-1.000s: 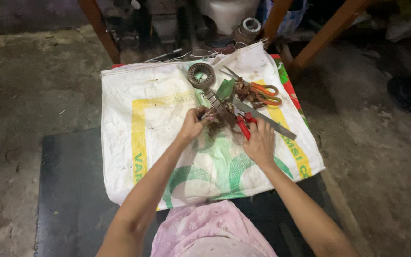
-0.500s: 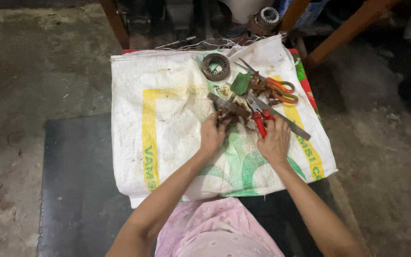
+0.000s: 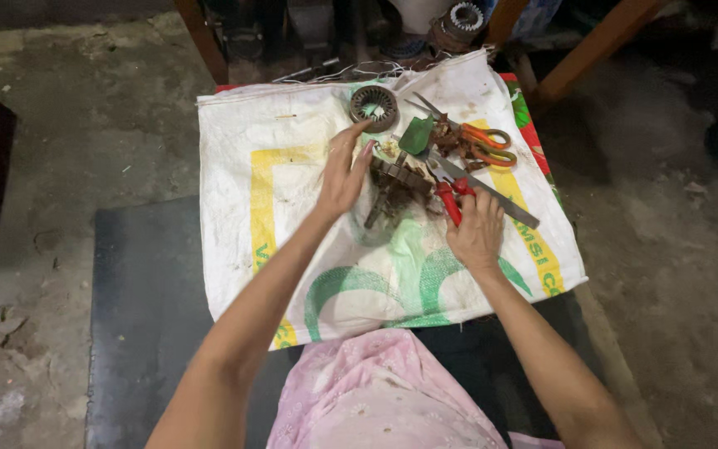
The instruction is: The person uses red-handled pliers to scrape and remove debris from the slots of a circular metal mechanical part. They rotate the part to access different areas and continue the cleaning process throughout the clip.
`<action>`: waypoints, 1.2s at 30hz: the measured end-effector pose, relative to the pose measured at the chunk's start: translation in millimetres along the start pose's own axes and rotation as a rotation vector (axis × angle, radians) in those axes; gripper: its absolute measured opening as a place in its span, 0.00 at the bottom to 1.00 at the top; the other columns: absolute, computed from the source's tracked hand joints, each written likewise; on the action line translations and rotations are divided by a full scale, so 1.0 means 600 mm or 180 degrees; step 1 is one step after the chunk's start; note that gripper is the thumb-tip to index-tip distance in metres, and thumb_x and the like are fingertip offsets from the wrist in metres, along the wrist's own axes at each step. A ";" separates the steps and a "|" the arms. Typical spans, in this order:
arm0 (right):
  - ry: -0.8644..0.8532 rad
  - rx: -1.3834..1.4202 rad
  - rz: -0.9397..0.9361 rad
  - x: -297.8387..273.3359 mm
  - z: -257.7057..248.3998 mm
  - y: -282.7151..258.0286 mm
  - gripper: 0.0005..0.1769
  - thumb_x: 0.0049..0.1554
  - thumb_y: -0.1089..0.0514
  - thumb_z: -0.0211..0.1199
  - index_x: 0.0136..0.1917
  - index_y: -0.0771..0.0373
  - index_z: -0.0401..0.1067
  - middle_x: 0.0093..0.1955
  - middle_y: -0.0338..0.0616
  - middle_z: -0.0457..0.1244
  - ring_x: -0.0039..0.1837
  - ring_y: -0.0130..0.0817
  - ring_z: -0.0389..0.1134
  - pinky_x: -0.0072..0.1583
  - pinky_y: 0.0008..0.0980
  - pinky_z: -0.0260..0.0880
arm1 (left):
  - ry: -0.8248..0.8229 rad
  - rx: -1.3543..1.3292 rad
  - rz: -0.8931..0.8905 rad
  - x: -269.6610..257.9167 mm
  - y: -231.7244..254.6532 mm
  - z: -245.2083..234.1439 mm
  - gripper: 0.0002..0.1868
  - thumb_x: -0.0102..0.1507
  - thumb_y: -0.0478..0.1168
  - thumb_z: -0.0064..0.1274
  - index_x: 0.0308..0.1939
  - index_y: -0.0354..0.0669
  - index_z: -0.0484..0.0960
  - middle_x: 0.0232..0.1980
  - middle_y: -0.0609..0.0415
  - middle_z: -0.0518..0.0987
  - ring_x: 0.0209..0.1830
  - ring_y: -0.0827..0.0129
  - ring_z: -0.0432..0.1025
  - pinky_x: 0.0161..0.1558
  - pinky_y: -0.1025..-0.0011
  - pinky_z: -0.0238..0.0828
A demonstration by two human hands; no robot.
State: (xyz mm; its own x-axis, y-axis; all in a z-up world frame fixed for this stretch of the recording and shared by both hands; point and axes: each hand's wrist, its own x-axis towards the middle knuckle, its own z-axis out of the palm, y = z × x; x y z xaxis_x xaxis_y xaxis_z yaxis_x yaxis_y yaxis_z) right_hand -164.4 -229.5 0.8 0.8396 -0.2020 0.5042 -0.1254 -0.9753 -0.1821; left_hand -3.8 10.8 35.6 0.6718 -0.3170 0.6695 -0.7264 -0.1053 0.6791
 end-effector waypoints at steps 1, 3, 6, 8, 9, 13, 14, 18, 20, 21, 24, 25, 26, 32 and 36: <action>0.0043 0.0019 -0.0011 -0.002 0.001 0.001 0.23 0.47 0.56 0.71 0.54 0.65 0.70 0.63 0.56 0.59 0.64 0.56 0.60 0.62 0.53 0.58 | -0.0251 -0.0269 0.0177 0.014 -0.004 0.000 0.21 0.74 0.46 0.41 0.65 0.36 0.75 0.65 0.43 0.75 0.68 0.51 0.69 0.70 0.57 0.61; 0.0076 0.0012 -0.0046 -0.003 0.002 0.004 0.24 0.46 0.56 0.71 0.54 0.64 0.70 0.63 0.56 0.60 0.63 0.56 0.60 0.62 0.53 0.59 | -0.0700 -0.0280 -0.0323 0.019 -0.001 0.003 0.23 0.74 0.49 0.39 0.63 0.39 0.78 0.63 0.45 0.77 0.66 0.54 0.71 0.67 0.61 0.65; 0.0054 -0.0038 -0.0057 0.009 -0.002 0.007 0.24 0.45 0.56 0.71 0.54 0.64 0.70 0.62 0.55 0.60 0.63 0.55 0.60 0.61 0.52 0.59 | -0.0845 -0.0308 -0.0362 0.019 0.017 0.006 0.25 0.73 0.53 0.40 0.62 0.39 0.78 0.62 0.42 0.76 0.64 0.53 0.71 0.65 0.62 0.66; -0.0055 -0.0011 0.0024 0.003 0.000 0.003 0.23 0.46 0.56 0.71 0.54 0.64 0.70 0.61 0.54 0.60 0.63 0.55 0.60 0.62 0.52 0.59 | -0.0873 -0.0270 -0.0337 0.002 0.028 -0.008 0.25 0.72 0.53 0.42 0.63 0.38 0.77 0.62 0.40 0.75 0.64 0.51 0.71 0.65 0.61 0.66; -0.0046 -0.0007 0.0016 0.000 -0.001 0.002 0.23 0.46 0.56 0.71 0.54 0.64 0.70 0.61 0.54 0.60 0.63 0.54 0.60 0.61 0.52 0.59 | -0.0958 -0.0247 -0.0363 0.003 0.033 -0.011 0.25 0.72 0.53 0.44 0.64 0.39 0.76 0.63 0.40 0.75 0.64 0.51 0.71 0.65 0.60 0.66; 0.0035 0.0032 0.0015 0.005 -0.005 0.001 0.23 0.45 0.56 0.71 0.54 0.63 0.71 0.61 0.54 0.60 0.62 0.54 0.60 0.61 0.52 0.59 | -0.1687 0.0087 -0.0603 0.042 0.041 -0.027 0.39 0.51 0.49 0.73 0.62 0.39 0.76 0.65 0.40 0.74 0.64 0.48 0.68 0.63 0.55 0.59; 0.0045 0.0050 0.0030 0.004 -0.005 0.000 0.23 0.45 0.56 0.71 0.53 0.63 0.71 0.61 0.54 0.60 0.62 0.54 0.60 0.61 0.52 0.59 | -0.1884 0.0178 -0.0616 0.055 0.039 -0.029 0.39 0.48 0.45 0.72 0.62 0.41 0.77 0.64 0.41 0.76 0.63 0.50 0.69 0.63 0.56 0.60; -0.0004 0.0034 0.0034 0.004 -0.006 0.003 0.24 0.44 0.57 0.71 0.54 0.64 0.71 0.61 0.54 0.60 0.62 0.55 0.61 0.62 0.52 0.59 | -0.2368 0.0939 -0.0208 0.093 0.027 -0.022 0.36 0.44 0.28 0.61 0.59 0.46 0.82 0.56 0.44 0.83 0.57 0.52 0.75 0.58 0.60 0.70; 0.0020 0.0081 0.0017 0.005 -0.008 0.001 0.24 0.45 0.57 0.71 0.54 0.64 0.71 0.62 0.55 0.60 0.62 0.55 0.61 0.61 0.52 0.59 | -0.2427 0.1430 0.0021 0.098 0.020 -0.016 0.33 0.46 0.25 0.55 0.56 0.47 0.84 0.49 0.44 0.85 0.51 0.51 0.77 0.52 0.60 0.74; 0.0029 0.0085 0.0018 0.006 -0.008 0.001 0.24 0.45 0.57 0.71 0.53 0.64 0.70 0.62 0.55 0.60 0.62 0.55 0.60 0.62 0.53 0.59 | -0.2463 0.1621 0.0038 0.100 0.017 -0.010 0.31 0.47 0.25 0.54 0.54 0.49 0.85 0.45 0.45 0.85 0.48 0.51 0.78 0.49 0.59 0.74; 0.0032 0.0105 0.0024 0.004 -0.008 -0.003 0.24 0.45 0.57 0.71 0.53 0.65 0.70 0.62 0.55 0.60 0.62 0.55 0.60 0.62 0.53 0.58 | -0.2518 0.2254 0.0163 0.095 0.009 0.007 0.14 0.54 0.33 0.56 0.44 0.48 0.86 0.36 0.45 0.83 0.40 0.49 0.78 0.43 0.56 0.74; 0.0031 0.0107 0.0037 0.004 -0.009 -0.003 0.24 0.44 0.57 0.71 0.54 0.65 0.70 0.62 0.55 0.60 0.63 0.55 0.60 0.62 0.53 0.58 | -0.2522 0.2480 0.0234 0.096 0.007 0.013 0.07 0.58 0.37 0.57 0.39 0.46 0.86 0.33 0.45 0.82 0.38 0.49 0.78 0.42 0.55 0.73; 0.0030 0.0110 0.0050 0.006 -0.009 -0.002 0.25 0.44 0.58 0.71 0.54 0.66 0.70 0.62 0.56 0.60 0.63 0.55 0.60 0.62 0.53 0.58 | -0.2464 0.2521 0.0421 0.094 0.006 0.016 0.06 0.58 0.38 0.57 0.39 0.45 0.84 0.31 0.45 0.81 0.36 0.49 0.77 0.40 0.55 0.73; 0.0083 0.0240 0.0036 0.003 -0.008 -0.001 0.23 0.47 0.58 0.71 0.54 0.66 0.70 0.62 0.57 0.60 0.63 0.57 0.60 0.63 0.54 0.57 | -0.2353 0.2798 0.1180 0.083 0.002 0.026 0.11 0.52 0.33 0.56 0.40 0.42 0.81 0.27 0.47 0.80 0.31 0.52 0.78 0.34 0.56 0.74; 0.0002 0.0126 0.0189 0.008 -0.010 0.003 0.25 0.43 0.60 0.69 0.54 0.68 0.69 0.63 0.57 0.59 0.64 0.57 0.59 0.62 0.54 0.57 | -0.2021 0.2522 0.0835 0.101 0.018 0.026 0.14 0.51 0.35 0.58 0.41 0.42 0.81 0.27 0.46 0.80 0.30 0.49 0.77 0.33 0.54 0.73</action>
State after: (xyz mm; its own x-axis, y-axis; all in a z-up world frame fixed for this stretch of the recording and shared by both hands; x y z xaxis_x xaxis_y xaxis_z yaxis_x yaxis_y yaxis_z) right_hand -163.4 -232.5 8.0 0.8310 -0.2595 0.4920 -0.1539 -0.9572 -0.2449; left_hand 26.7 -24.0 79.2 0.4466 -0.8314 0.3306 -0.8793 -0.4762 -0.0096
